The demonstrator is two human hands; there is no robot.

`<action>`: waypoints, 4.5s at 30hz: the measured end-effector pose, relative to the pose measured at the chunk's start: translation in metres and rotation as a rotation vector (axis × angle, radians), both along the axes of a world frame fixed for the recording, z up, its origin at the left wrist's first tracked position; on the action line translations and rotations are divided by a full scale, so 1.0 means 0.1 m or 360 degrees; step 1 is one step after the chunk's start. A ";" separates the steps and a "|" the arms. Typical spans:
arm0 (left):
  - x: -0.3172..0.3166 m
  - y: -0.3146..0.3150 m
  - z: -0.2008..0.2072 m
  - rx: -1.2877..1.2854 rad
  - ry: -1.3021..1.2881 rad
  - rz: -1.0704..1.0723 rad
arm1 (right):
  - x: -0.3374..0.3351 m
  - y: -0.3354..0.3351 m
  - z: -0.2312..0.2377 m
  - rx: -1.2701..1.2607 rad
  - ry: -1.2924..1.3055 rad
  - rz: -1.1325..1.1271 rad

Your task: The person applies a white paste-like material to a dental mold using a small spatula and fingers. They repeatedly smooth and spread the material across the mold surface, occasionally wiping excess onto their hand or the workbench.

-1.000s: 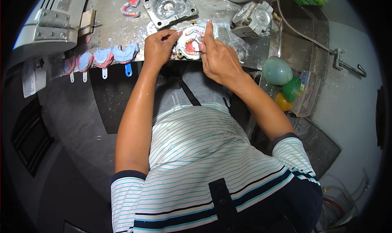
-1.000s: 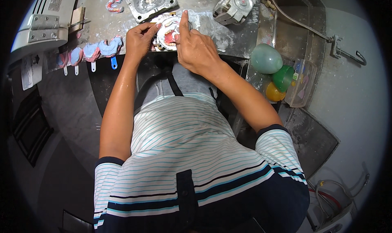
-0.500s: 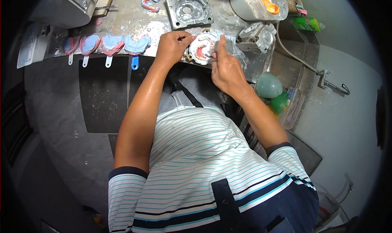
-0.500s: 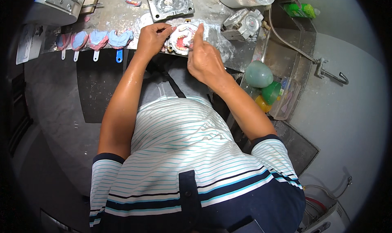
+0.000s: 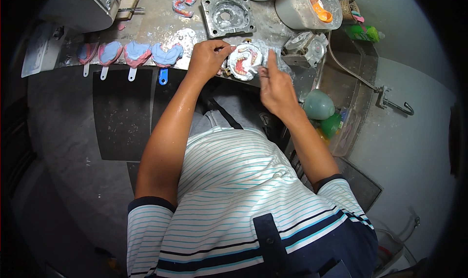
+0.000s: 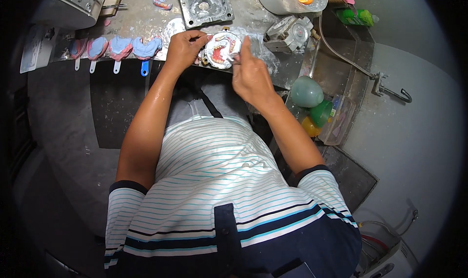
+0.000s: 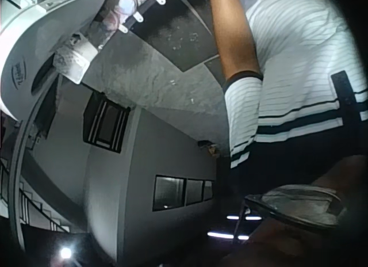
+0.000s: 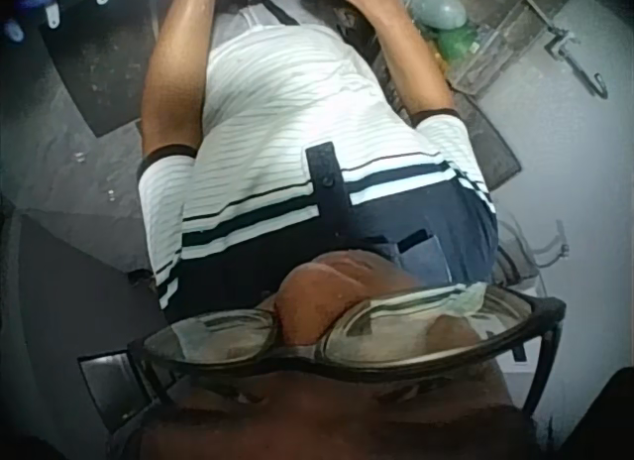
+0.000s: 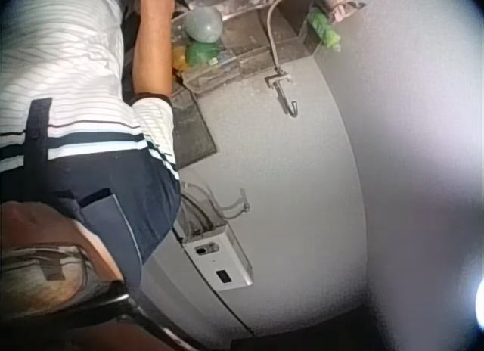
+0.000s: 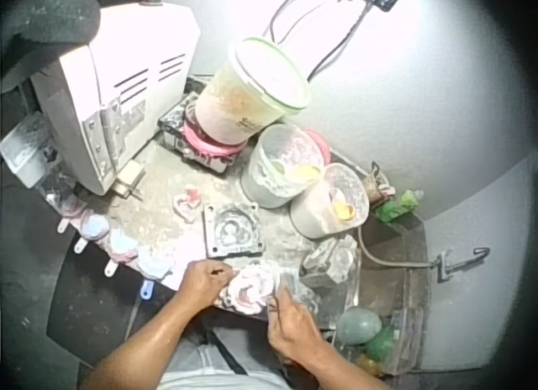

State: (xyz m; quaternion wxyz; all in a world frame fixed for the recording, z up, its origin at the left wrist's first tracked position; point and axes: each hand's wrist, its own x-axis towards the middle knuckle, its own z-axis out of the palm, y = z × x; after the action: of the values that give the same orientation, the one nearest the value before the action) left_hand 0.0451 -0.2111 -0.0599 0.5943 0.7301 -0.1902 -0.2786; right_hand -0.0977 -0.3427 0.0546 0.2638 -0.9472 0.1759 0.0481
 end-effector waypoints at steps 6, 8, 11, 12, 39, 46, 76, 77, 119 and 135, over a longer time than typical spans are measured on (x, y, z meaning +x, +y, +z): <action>-0.04 0.01 0.22 -0.0645 0.0586 0.0685 | 0.06 0.29 0.39 0.0585 -0.0231 -0.0140; -0.06 -0.11 0.46 -0.1429 0.1324 0.1001 | 0.09 0.58 0.30 0.0706 -0.0249 0.0087; 0.01 -0.11 0.57 -0.1236 0.1358 0.0988 | 0.11 0.73 0.12 0.0496 -0.0356 0.0326; 0.02 -0.09 0.55 -0.1140 0.1321 0.1098 | 0.08 0.71 0.15 0.0499 -0.0357 0.0319; -0.25 0.33 0.20 -0.0774 0.0782 0.0935 | 0.40 0.01 -0.01 -0.0232 -0.0083 0.0675; -0.28 0.35 0.20 -0.0718 0.0752 0.0916 | 0.41 -0.06 0.11 -0.0236 0.0084 0.0742; -0.76 0.16 0.10 -0.0869 0.0692 0.1480 | 0.64 -0.65 0.55 0.0895 0.0103 0.0256; -0.77 0.16 0.09 -0.0870 0.0690 0.1466 | 0.61 -0.60 0.55 0.0884 0.0109 0.0338; -0.72 0.13 -0.06 -0.0944 0.0683 0.1422 | 0.65 -0.28 0.15 0.0178 -0.0384 0.1077; -0.73 0.15 -0.10 -0.0973 0.0667 0.1373 | 0.65 -0.23 0.14 0.0242 -0.0490 0.1191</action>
State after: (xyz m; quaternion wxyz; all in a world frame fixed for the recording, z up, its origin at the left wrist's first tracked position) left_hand -0.0276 -0.1960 -0.0702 0.8636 0.4655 0.1753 -0.0817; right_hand -0.0327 -0.3654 0.0683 0.3208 -0.9197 -0.2262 0.0114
